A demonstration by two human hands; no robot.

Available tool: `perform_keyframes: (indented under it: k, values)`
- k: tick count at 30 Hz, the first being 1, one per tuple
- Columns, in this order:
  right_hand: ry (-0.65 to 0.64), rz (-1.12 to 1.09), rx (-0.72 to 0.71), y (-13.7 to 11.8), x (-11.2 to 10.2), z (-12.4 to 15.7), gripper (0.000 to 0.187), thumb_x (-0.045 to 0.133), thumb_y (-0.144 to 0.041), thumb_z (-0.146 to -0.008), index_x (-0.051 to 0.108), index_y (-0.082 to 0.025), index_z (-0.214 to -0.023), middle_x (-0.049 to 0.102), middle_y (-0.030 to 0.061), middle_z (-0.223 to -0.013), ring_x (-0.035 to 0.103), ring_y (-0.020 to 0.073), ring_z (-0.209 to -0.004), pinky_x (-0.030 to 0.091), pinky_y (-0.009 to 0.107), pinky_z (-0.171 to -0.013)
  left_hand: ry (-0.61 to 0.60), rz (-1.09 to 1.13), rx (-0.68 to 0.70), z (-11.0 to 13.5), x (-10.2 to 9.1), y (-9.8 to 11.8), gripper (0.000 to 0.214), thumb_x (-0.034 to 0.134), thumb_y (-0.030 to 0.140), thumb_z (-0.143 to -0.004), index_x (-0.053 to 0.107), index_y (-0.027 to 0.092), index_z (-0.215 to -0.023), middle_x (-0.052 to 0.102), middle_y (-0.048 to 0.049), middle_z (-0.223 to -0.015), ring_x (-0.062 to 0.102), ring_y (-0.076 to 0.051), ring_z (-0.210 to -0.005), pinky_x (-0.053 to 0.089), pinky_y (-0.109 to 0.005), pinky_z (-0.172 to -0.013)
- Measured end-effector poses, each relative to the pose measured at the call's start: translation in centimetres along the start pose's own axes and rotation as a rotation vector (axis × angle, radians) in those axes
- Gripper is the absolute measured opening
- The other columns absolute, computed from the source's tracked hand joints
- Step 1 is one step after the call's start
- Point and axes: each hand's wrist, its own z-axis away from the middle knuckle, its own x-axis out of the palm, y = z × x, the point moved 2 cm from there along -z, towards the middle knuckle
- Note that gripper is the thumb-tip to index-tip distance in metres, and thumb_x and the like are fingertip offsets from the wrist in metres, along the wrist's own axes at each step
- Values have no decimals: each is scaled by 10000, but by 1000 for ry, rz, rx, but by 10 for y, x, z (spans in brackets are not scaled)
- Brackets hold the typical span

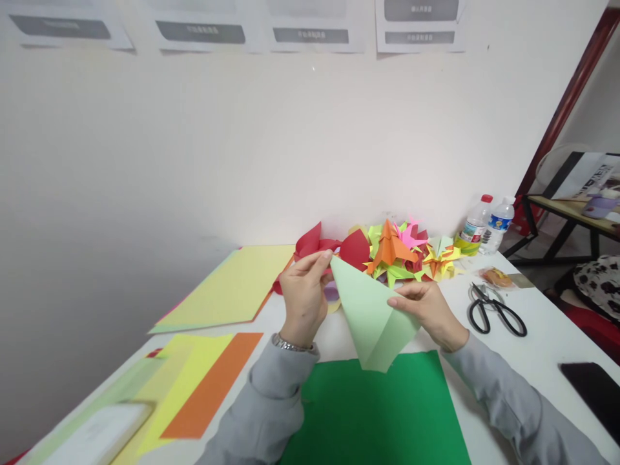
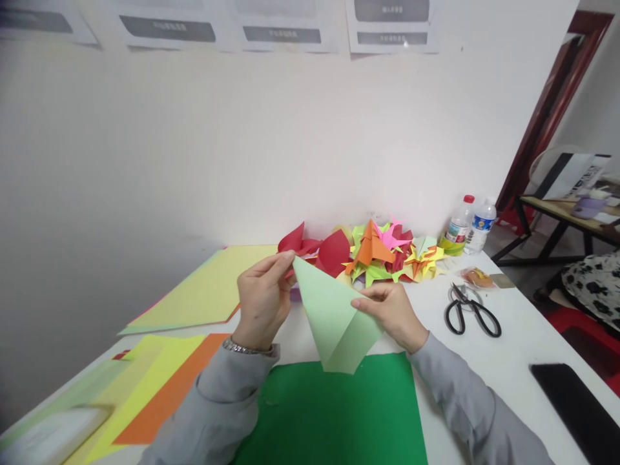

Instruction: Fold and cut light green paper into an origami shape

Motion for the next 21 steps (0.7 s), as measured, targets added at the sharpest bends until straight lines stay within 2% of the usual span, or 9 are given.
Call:
perform_keyframes:
  k: [21]
  values:
    - [13,76,-61,-4,0,0,282,789,-426,-609,723,-152,-626,634,2,-577,485,112,-537,355,252,-518,6,26,27,-3,-2,-1,201,830,253,-516,726,138,-646,677,-17,-617,583,-104,-555,500,-208,-493]
